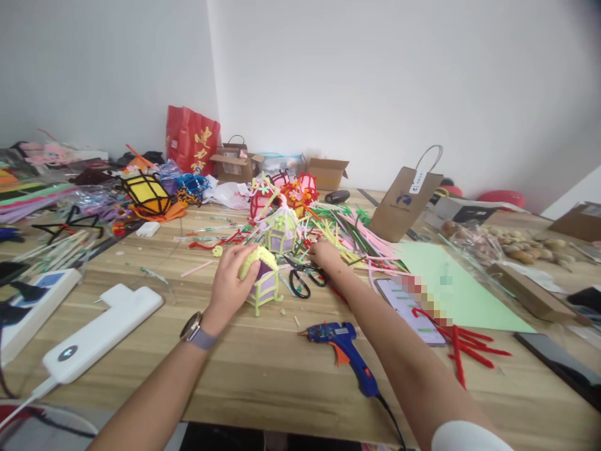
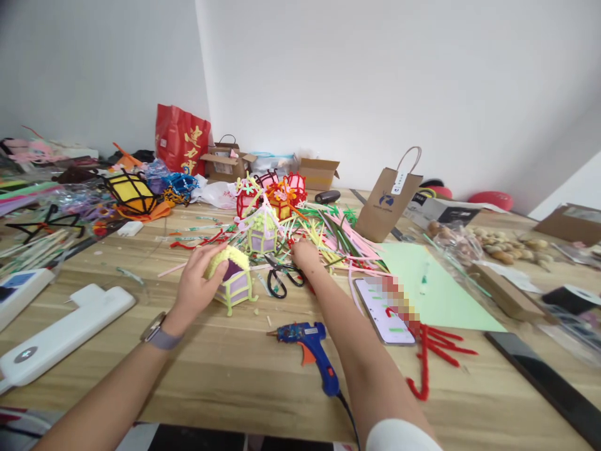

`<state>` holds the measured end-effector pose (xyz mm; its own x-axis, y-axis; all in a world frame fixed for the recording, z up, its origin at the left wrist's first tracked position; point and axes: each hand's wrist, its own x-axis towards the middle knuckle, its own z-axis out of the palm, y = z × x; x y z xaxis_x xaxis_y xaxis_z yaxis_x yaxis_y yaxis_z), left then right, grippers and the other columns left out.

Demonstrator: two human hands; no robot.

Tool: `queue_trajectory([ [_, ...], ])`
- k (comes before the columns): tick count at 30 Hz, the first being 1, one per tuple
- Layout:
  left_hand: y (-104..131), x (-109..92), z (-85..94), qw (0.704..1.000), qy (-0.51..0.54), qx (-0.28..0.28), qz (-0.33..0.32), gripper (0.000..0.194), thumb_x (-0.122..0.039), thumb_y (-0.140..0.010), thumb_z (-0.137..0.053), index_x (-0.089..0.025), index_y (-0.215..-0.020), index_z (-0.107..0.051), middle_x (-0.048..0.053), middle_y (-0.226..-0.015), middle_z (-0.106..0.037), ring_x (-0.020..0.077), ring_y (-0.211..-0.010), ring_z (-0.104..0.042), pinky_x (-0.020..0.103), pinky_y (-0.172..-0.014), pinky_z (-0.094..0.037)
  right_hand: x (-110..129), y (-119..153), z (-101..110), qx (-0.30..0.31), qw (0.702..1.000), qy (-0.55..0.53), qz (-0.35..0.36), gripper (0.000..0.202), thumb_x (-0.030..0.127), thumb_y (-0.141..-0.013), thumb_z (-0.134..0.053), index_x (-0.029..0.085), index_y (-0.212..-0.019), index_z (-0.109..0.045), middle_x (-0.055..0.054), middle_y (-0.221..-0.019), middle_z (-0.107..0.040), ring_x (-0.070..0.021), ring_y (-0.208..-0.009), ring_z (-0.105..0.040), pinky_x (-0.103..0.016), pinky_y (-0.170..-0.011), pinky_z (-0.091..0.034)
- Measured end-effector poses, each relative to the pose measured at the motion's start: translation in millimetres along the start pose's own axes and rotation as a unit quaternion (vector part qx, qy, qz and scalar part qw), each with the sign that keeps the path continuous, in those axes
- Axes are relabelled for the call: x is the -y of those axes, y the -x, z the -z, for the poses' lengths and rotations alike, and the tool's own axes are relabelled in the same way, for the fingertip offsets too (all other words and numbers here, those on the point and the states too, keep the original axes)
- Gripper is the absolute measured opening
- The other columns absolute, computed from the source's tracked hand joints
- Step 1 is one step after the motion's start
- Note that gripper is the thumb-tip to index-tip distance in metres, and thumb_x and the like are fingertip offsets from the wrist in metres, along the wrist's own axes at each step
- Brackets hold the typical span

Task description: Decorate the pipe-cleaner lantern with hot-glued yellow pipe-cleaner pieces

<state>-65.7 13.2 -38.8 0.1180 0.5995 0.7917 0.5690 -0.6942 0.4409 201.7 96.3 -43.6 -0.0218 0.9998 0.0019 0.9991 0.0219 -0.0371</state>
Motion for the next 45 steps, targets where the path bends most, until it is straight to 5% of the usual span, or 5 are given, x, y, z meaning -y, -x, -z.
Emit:
queue_trajectory([
  [15,1,1,-0.2,1.0,-0.006,0.011,0.011,0.034,-0.033,-0.092,-0.049,-0.019,-0.121,-0.06,0.009,-0.11,-0.059,0.0211,-0.108,-0.055,0.037,-0.097,-0.044,-6,-12,20,-0.119,0.955,-0.255,0.095,0.012,0.026,-0.085,-0.063,0.013,-0.087,-0.065,-0.004,-0.088,-0.067,-0.018,-0.083,-0.063,-0.035,-0.079,-0.051],
  [29,4,-18,7.3,0.995,-0.057,-0.06,-0.052,0.041,-0.033,-0.092,-0.047,-0.022,-0.131,-0.051,0.013,-0.133,-0.051,0.0297,-0.132,-0.036,0.052,-0.112,-0.025,-34,107,55,-0.219,0.718,-0.66,0.028,0.033,0.038,-0.067,-0.075,0.023,-0.083,-0.049,0.003,-0.071,-0.069,-0.0125,-0.059,-0.063,-0.026,-0.059,-0.052],
  [38,1,-94,-15.1,0.956,0.135,0.258,0.023,0.041,-0.028,-0.095,-0.035,-0.016,-0.131,-0.051,0.005,-0.089,-0.07,0.0178,-0.079,-0.064,0.03,-0.071,-0.05,19,147,55,-0.114,0.773,-0.587,0.21,0.024,0.04,-0.075,-0.072,0.022,-0.084,-0.058,-0.001,-0.086,-0.067,-0.0154,-0.079,-0.064,-0.03,-0.073,-0.052],
  [42,-8,-81,-26.8,0.952,0.171,0.215,0.136,0.034,-0.029,-0.093,-0.036,-0.016,-0.112,-0.06,-0.001,-0.069,-0.062,0.0132,-0.056,-0.053,0.025,-0.054,-0.043,-35,124,48,-0.21,0.931,-0.291,-0.062,0.028,0.033,-0.088,-0.05,0.02,-0.11,-0.062,-0.004,-0.096,-0.069,-0.0162,-0.08,-0.063,-0.028,-0.072,-0.05],
  [45,-7,-65,-32.6,0.946,0.209,0.178,0.171,0.03,-0.031,-0.093,-0.036,-0.015,-0.108,-0.057,-0.001,-0.07,-0.061,0.0117,-0.051,-0.05,0.023,-0.049,-0.041,-80,110,41,-0.204,0.945,-0.202,-0.154,0.033,0.021,-0.088,-0.04,0.011,-0.102,-0.069,-0.012,-0.09,-0.072,-0.023,-0.082,-0.064,-0.034,-0.075,-0.048],
])
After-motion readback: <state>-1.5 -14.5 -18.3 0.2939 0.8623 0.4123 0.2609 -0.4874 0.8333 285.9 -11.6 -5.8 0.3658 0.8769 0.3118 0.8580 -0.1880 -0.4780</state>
